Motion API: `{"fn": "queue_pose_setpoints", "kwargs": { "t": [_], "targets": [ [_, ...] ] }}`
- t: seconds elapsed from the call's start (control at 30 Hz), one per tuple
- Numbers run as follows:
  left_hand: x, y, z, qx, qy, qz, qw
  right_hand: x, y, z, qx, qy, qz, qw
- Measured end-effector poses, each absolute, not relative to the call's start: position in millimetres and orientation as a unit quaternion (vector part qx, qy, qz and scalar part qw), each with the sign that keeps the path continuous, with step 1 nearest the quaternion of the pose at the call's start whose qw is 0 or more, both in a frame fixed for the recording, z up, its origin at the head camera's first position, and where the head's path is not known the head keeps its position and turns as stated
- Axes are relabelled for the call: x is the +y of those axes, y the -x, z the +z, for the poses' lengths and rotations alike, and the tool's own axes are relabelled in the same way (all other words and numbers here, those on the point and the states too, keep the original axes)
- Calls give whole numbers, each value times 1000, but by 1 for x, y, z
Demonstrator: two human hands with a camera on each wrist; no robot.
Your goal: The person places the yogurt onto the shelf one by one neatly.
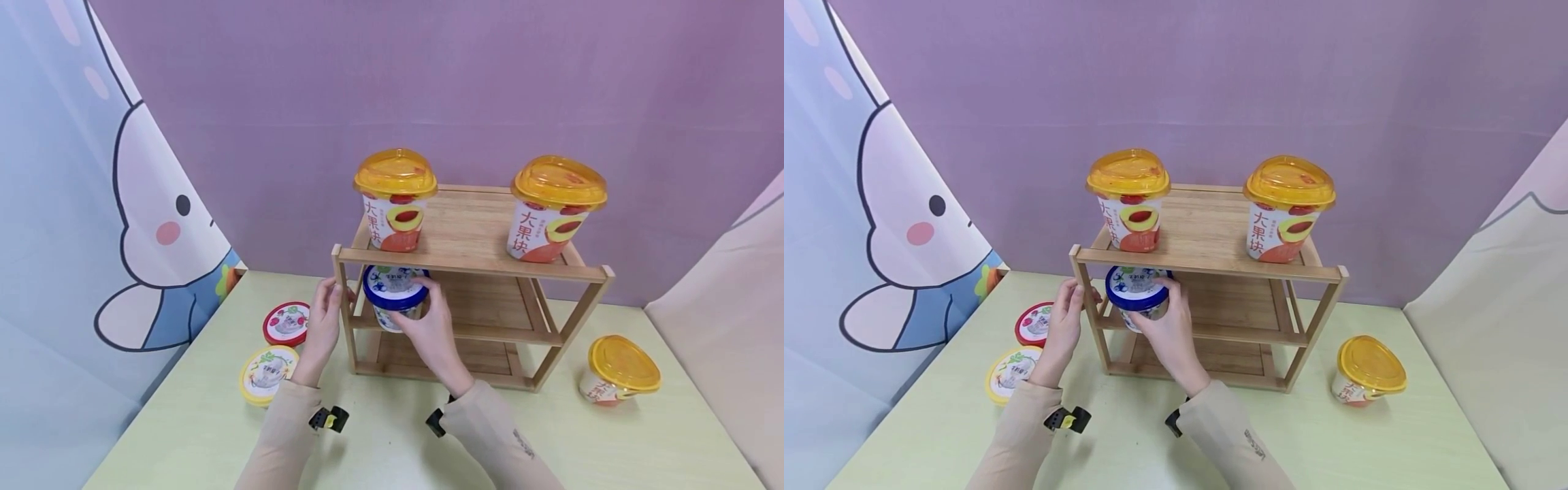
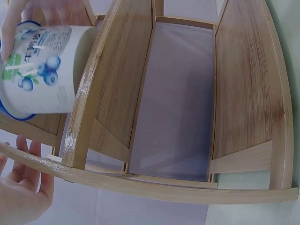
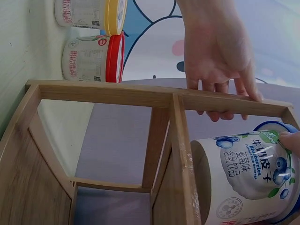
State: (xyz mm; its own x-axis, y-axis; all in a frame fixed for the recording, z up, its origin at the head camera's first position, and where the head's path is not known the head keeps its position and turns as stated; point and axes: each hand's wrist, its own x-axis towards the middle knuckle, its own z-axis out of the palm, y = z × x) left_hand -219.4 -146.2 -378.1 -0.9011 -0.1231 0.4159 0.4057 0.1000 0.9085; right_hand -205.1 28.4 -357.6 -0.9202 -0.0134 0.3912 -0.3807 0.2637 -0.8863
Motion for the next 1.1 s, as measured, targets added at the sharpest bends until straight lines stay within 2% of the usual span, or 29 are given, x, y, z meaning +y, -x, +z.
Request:
{"fn": "queue_pose_setpoints", "kwargs": {
  "t": [1.1],
  "targets": [
    [-146,218,-378,-702,103,-676,199,17,231,-362,-779,-91,605,137]
  ]
}}
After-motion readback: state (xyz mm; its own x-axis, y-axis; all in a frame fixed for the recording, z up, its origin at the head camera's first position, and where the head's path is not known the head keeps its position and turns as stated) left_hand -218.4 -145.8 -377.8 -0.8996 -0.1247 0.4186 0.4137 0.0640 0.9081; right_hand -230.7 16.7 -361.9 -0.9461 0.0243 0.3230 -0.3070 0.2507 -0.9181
